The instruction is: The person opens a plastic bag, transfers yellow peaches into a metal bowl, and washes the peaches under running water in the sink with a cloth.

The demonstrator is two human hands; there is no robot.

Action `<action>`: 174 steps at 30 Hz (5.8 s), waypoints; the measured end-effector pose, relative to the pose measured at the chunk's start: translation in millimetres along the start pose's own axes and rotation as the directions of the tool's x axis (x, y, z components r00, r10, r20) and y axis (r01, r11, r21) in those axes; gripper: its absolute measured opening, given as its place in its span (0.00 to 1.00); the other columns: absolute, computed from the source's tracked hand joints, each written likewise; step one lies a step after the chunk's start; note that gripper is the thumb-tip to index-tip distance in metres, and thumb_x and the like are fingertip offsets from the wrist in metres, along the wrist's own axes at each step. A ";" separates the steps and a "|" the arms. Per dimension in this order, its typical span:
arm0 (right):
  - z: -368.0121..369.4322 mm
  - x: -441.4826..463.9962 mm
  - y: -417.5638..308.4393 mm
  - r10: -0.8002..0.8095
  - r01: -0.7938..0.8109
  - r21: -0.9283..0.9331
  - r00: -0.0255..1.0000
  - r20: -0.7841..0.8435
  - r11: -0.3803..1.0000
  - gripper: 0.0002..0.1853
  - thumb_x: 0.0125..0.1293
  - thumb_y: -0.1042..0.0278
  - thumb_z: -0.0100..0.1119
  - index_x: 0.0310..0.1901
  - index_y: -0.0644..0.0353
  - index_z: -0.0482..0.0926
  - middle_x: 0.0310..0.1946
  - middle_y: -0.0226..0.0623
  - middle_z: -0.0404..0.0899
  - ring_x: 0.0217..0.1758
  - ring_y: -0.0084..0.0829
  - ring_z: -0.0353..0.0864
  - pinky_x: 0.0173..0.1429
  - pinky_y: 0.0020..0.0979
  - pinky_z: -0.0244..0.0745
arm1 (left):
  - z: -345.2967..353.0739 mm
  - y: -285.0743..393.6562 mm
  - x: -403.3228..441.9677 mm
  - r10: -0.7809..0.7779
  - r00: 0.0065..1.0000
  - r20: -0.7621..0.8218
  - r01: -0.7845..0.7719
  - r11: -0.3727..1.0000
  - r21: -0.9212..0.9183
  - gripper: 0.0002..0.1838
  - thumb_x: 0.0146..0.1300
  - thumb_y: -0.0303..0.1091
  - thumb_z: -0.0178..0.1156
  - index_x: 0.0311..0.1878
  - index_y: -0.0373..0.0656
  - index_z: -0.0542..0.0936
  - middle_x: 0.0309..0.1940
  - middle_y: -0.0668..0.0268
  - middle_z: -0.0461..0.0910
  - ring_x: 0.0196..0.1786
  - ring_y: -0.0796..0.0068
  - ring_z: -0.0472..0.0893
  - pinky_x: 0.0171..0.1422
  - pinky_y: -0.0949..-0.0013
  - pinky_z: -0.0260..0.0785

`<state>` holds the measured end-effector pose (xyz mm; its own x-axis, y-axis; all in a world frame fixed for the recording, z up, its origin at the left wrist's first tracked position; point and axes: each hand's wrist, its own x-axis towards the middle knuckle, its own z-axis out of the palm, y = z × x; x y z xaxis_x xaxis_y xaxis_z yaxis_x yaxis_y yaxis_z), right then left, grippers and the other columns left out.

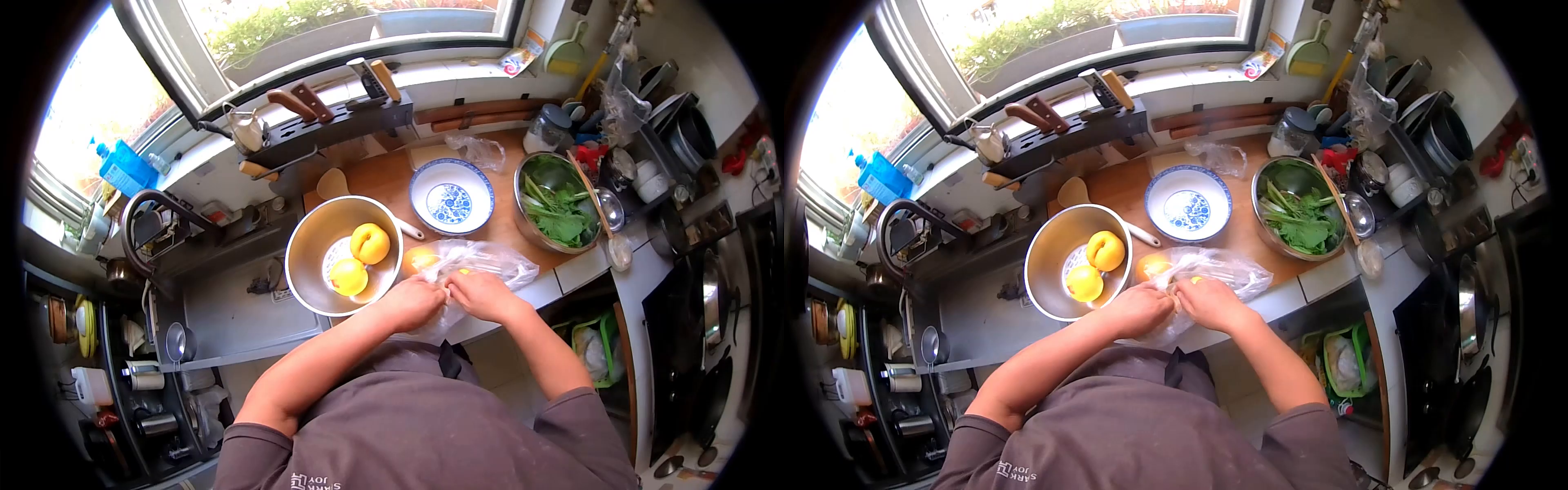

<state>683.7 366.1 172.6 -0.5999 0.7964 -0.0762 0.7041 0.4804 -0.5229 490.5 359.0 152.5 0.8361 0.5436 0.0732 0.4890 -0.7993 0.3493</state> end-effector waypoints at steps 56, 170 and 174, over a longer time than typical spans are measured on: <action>-40.7 73.5 -60.5 0.187 -0.299 0.042 0.694 0.696 0.953 0.25 0.55 0.40 0.50 0.44 0.52 0.78 0.31 0.38 0.79 0.24 0.29 0.78 0.26 0.29 0.73 | -56.9 5.8 -75.6 -0.849 0.493 -0.190 0.443 0.433 -0.785 0.47 0.38 0.52 0.73 0.59 0.41 0.61 0.52 0.52 0.70 0.55 0.59 0.72 0.59 0.62 0.64; -69.6 -93.6 48.6 0.215 -0.470 0.791 0.883 0.418 0.393 0.06 0.60 0.67 0.59 0.37 0.58 0.75 0.28 0.22 0.74 0.28 0.14 0.69 0.31 0.19 0.66 | -59.5 -29.7 -91.7 -0.692 0.721 0.035 0.640 0.646 -0.416 0.41 0.52 0.51 0.62 0.66 0.44 0.58 0.58 0.48 0.65 0.64 0.51 0.63 0.67 0.58 0.54; -148.0 -137.7 83.9 0.504 -0.139 0.861 0.851 -0.148 0.489 0.06 0.56 0.72 0.57 0.36 0.58 0.74 0.29 0.24 0.74 0.28 0.15 0.71 0.30 0.20 0.68 | -38.4 -26.9 -99.7 -0.672 0.715 -0.193 0.564 0.717 -0.411 0.33 0.57 0.46 0.59 0.63 0.43 0.62 0.55 0.50 0.69 0.62 0.52 0.66 0.65 0.59 0.57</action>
<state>881.6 351.1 264.9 -0.0993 0.9742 -0.2025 0.1007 -0.1926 -0.9761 384.4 336.1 171.7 0.2209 0.9753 -0.0027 0.7196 -0.1611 0.6754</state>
